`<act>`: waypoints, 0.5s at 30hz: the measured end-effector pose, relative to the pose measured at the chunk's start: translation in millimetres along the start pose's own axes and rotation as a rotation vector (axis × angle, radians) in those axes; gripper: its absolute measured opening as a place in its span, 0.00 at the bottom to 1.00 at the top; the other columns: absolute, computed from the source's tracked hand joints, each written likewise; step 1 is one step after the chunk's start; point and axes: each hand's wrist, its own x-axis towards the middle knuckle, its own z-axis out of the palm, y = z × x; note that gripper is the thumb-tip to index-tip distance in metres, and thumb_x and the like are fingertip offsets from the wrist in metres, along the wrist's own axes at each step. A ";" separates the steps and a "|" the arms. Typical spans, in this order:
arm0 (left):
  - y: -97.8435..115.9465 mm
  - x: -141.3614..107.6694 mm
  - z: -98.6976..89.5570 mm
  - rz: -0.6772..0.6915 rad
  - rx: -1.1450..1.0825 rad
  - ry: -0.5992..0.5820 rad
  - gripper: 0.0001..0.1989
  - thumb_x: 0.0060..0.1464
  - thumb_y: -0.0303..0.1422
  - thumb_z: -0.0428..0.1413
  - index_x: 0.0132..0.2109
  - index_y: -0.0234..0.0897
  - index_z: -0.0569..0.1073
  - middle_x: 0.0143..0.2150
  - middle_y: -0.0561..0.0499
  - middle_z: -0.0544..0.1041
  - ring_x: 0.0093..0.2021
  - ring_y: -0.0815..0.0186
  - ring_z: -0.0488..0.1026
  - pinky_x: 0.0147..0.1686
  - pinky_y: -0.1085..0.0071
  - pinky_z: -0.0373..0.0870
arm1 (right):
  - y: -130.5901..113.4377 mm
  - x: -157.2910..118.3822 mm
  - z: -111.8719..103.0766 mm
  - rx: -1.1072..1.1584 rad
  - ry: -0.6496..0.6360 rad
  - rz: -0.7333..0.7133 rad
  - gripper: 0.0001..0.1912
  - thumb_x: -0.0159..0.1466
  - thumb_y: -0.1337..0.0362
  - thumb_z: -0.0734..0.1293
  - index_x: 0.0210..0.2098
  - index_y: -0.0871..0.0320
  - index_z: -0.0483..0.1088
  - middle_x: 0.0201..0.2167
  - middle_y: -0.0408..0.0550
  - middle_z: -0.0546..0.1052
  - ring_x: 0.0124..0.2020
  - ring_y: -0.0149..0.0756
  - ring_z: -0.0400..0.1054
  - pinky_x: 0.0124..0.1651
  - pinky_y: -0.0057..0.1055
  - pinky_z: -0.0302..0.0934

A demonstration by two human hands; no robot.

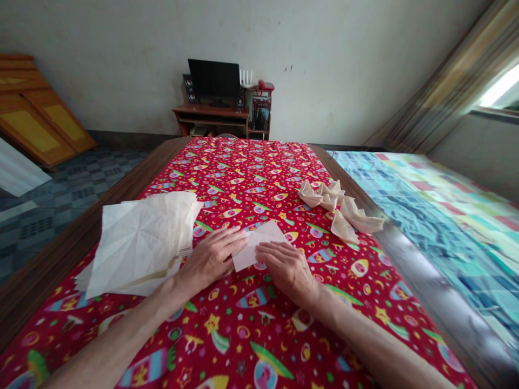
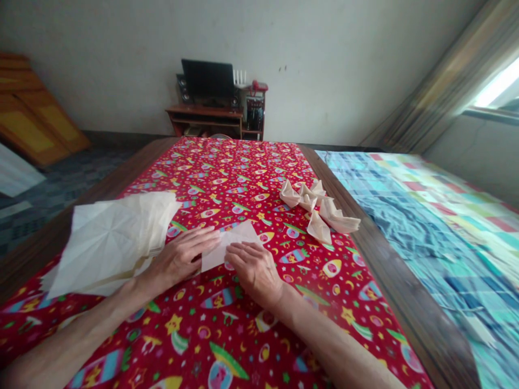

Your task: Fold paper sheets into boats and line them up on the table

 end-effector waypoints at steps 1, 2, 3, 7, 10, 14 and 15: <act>-2.4 -0.9 0.1 -0.002 0.000 -0.012 0.23 0.56 0.27 0.51 0.59 0.37 0.64 0.60 0.45 0.67 0.61 0.59 0.61 0.58 0.58 0.61 | 0.8 0.6 -1.1 0.039 0.014 -0.002 0.10 0.67 0.71 0.56 0.40 0.57 0.68 0.46 0.48 0.77 0.50 0.33 0.69 0.55 0.34 0.58; -4.0 -1.7 -0.4 0.003 -0.005 -0.030 0.25 0.55 0.28 0.52 0.61 0.37 0.63 0.61 0.45 0.66 0.62 0.58 0.60 0.59 0.57 0.61 | 1.9 1.1 -1.9 0.072 0.024 0.005 0.10 0.66 0.72 0.56 0.39 0.56 0.68 0.47 0.47 0.77 0.51 0.32 0.69 0.57 0.35 0.56; -4.8 -2.3 -1.5 0.014 -0.011 -0.047 0.26 0.55 0.29 0.52 0.61 0.37 0.62 0.62 0.44 0.65 0.62 0.58 0.59 0.59 0.56 0.60 | 3.4 1.4 -2.6 0.097 0.034 0.013 0.11 0.66 0.73 0.57 0.38 0.56 0.68 0.47 0.46 0.76 0.51 0.31 0.68 0.59 0.37 0.54; 1.3 -1.2 -9.4 0.050 0.002 0.022 0.20 0.59 0.28 0.46 0.57 0.38 0.68 0.59 0.45 0.68 0.61 0.58 0.62 0.56 0.56 0.63 | 13.8 0.8 -3.5 0.092 0.047 0.058 0.11 0.65 0.73 0.57 0.39 0.56 0.68 0.49 0.48 0.75 0.53 0.34 0.67 0.61 0.43 0.51; 11.2 1.5 -13.3 0.103 0.023 0.112 0.19 0.60 0.22 0.42 0.51 0.35 0.72 0.54 0.45 0.73 0.57 0.60 0.66 0.53 0.59 0.66 | 22.7 -1.8 -4.5 0.037 0.021 0.114 0.09 0.65 0.71 0.59 0.38 0.56 0.69 0.51 0.50 0.74 0.55 0.38 0.65 0.58 0.44 0.54; 21.4 -0.5 -8.3 0.114 -0.040 0.060 0.17 0.57 0.21 0.45 0.48 0.34 0.73 0.47 0.47 0.77 0.49 0.62 0.72 0.50 0.60 0.69 | 27.7 -7.6 -7.9 -0.033 -0.036 0.133 0.08 0.66 0.67 0.60 0.38 0.56 0.70 0.52 0.53 0.71 0.55 0.41 0.62 0.53 0.42 0.59; 22.9 -2.1 -6.0 0.094 -0.055 0.042 0.17 0.57 0.21 0.46 0.48 0.35 0.73 0.46 0.47 0.77 0.48 0.62 0.72 0.48 0.61 0.70 | 27.3 -9.1 -9.0 -0.048 -0.051 0.123 0.08 0.66 0.67 0.59 0.38 0.56 0.71 0.52 0.54 0.71 0.55 0.41 0.62 0.52 0.41 0.60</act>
